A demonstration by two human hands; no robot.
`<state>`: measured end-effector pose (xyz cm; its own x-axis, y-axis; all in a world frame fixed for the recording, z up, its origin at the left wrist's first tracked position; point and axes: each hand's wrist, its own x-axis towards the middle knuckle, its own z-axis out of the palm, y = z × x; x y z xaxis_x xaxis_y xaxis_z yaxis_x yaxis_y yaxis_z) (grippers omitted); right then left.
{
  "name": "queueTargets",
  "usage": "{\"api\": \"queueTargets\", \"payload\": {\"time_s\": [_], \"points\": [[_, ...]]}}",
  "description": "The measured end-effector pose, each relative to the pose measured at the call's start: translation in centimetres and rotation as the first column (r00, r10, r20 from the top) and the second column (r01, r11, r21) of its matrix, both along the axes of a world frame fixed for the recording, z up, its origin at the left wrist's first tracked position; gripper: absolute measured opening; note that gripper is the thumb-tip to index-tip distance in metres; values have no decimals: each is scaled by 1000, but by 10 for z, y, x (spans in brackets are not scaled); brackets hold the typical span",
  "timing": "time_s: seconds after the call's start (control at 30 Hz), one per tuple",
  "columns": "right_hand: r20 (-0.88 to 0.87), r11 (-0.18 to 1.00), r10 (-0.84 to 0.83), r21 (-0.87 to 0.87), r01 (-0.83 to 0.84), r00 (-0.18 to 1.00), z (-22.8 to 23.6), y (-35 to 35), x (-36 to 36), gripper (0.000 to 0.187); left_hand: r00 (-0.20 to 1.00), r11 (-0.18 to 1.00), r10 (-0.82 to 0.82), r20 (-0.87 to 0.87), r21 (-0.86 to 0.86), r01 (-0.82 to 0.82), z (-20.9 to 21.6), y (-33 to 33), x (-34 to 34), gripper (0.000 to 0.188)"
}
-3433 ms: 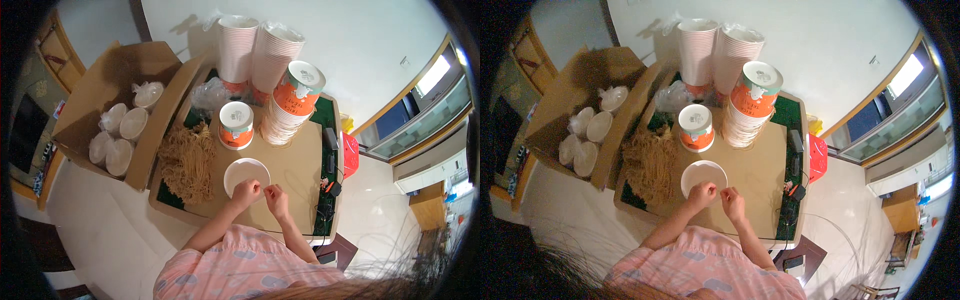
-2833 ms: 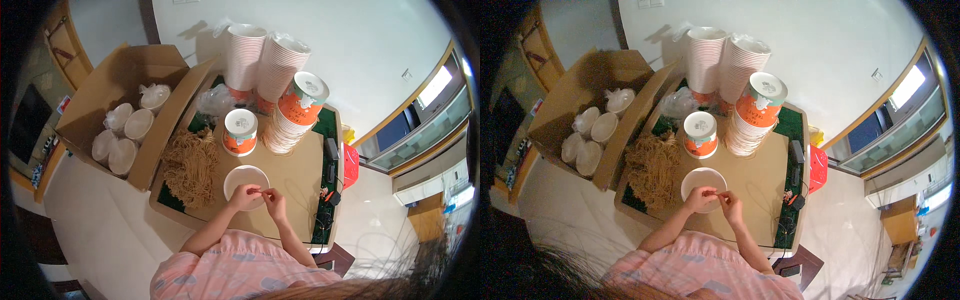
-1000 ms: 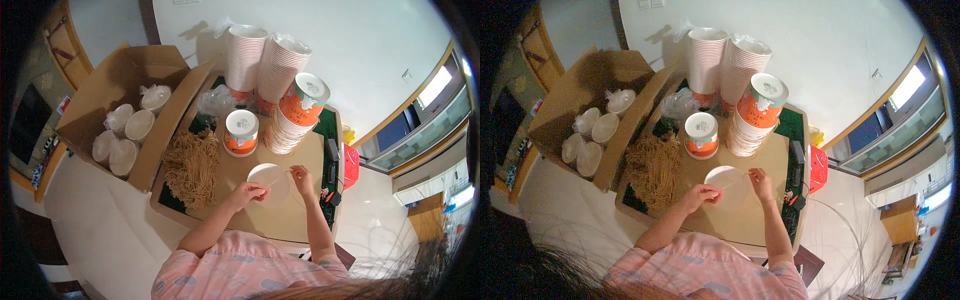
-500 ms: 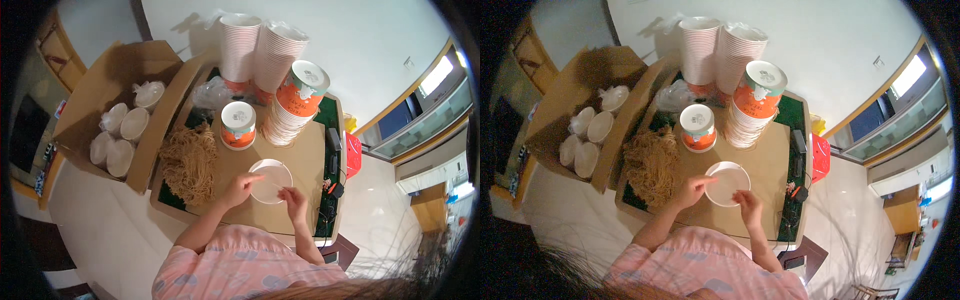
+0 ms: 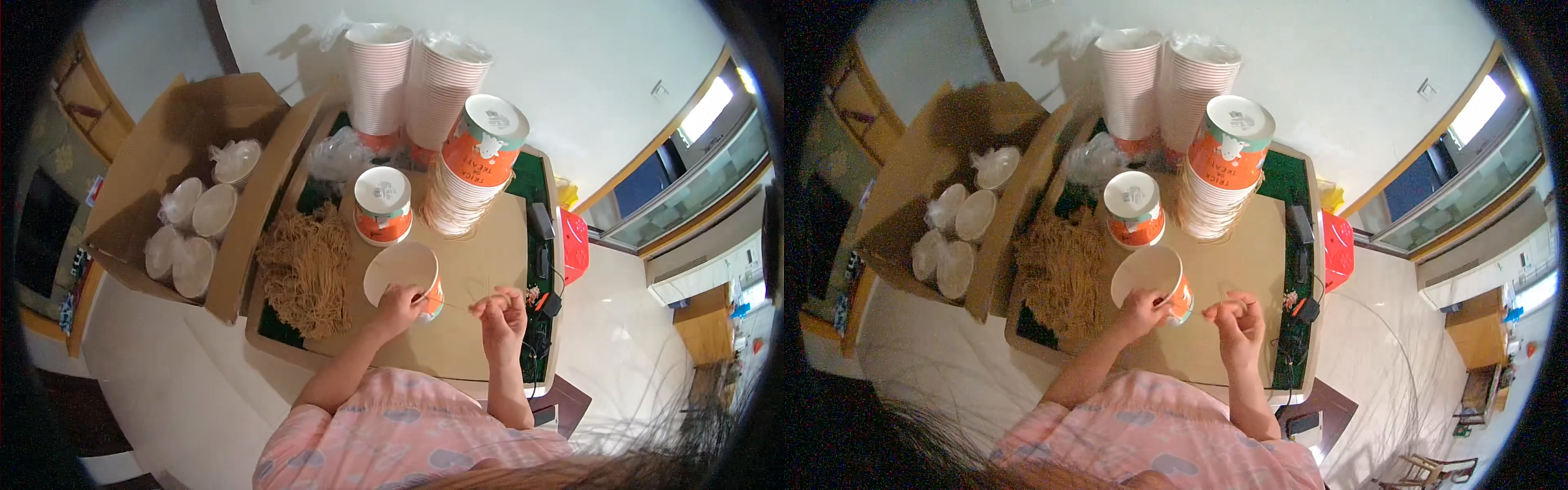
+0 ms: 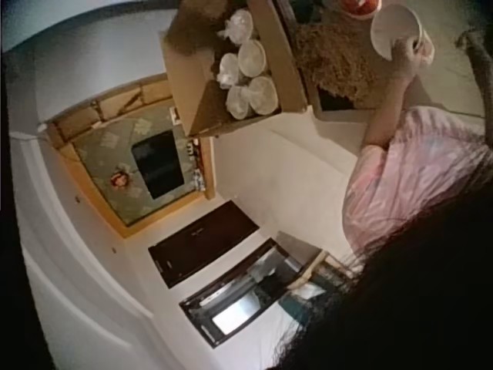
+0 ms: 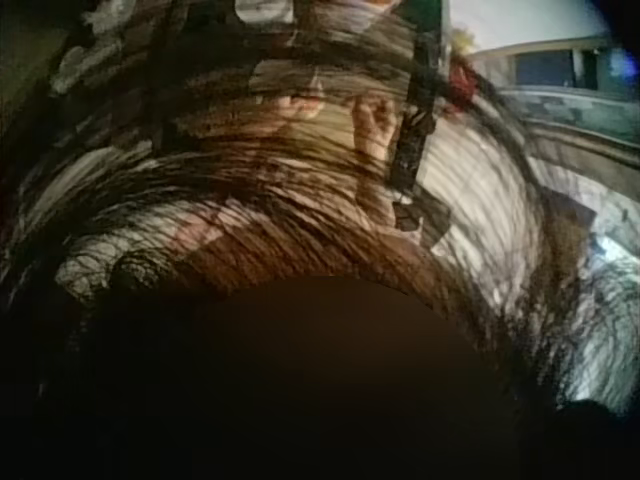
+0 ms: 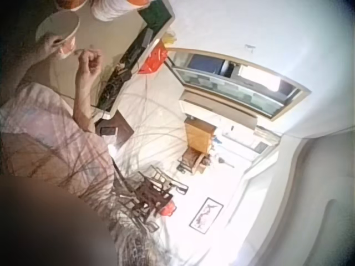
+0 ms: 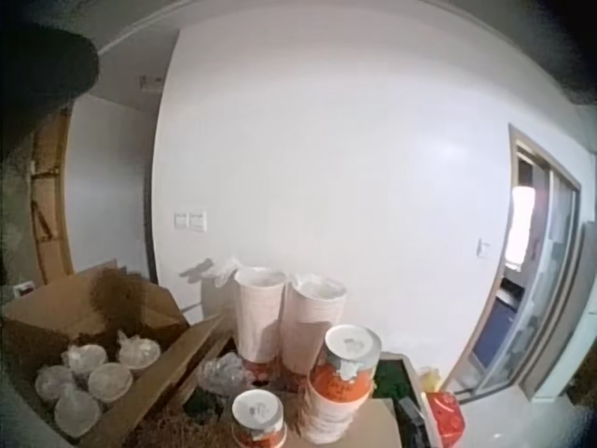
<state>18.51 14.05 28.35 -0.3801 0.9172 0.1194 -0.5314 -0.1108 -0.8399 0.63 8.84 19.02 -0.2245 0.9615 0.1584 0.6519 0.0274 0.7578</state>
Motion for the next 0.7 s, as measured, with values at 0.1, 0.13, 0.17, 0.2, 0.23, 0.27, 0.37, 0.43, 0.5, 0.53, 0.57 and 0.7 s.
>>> {"api": "queueTargets", "payload": {"time_s": [0.1, 0.13, 0.17, 0.2, 0.23, 0.27, 0.37, 0.43, 0.5, 0.53, 0.57, 0.7], "points": [[86, 966, 230, -141, -217, 969, -9, -1, 6, 27, 973, 994, 110, 203, 0, -113, -8, 0, -3, 13], [159, 956, 244, -203, -210, 957, -22, -1, 7, 19, 967, 995, 80, 240, 32, -91, -10, 2, -4, 14], [160, 957, 241, -202, -208, 957, -34, 0, 7, 19, 960, 995, 54, 275, 63, -75, -10, 2, -4, 15], [195, 936, 281, -272, -223, 940, -46, 0, 8, 14, 960, 995, 52, 276, 64, -72, -9, 2, -4, 15], [226, 909, 325, -344, -237, 918, -53, 0, 5, 10, 963, 996, 40, 267, 67, -60, -6, 1, -5, 16], [310, 921, 288, -351, -172, 906, -57, -1, 1, 8, 966, 996, 27, 258, 70, -47, -5, 0, -5, 17], [329, 913, 279, -383, -143, 902, -78, 3, -5, 5, 961, 997, 6, 277, 71, -27, -3, -2, -5, 21], [389, 924, 260, -367, -110, 884, -88, 4, -11, 8, 957, 998, 1, 290, 67, -21, 0, -3, -3, 22], [447, 934, 239, -348, -79, 862, -92, 3, -14, 11, 953, 998, -5, 304, 65, -15, 4, -3, -1, 23], [466, 935, 221, -351, -51, 857, -91, 3, -16, 12, 959, 999, -8, 282, 44, -4, 6, -3, 0, 21], [485, 935, 204, -353, -23, 851, -90, 2, -18, 13, 966, 1000, -12, 260, 23, 7, 8, -3, -1, 20], [553, 958, 208, -283, -54, 807, -87, 0, -19, 11, 965, 999, -2, 261, 35, -8, 3, -5, 0, 22]]}}
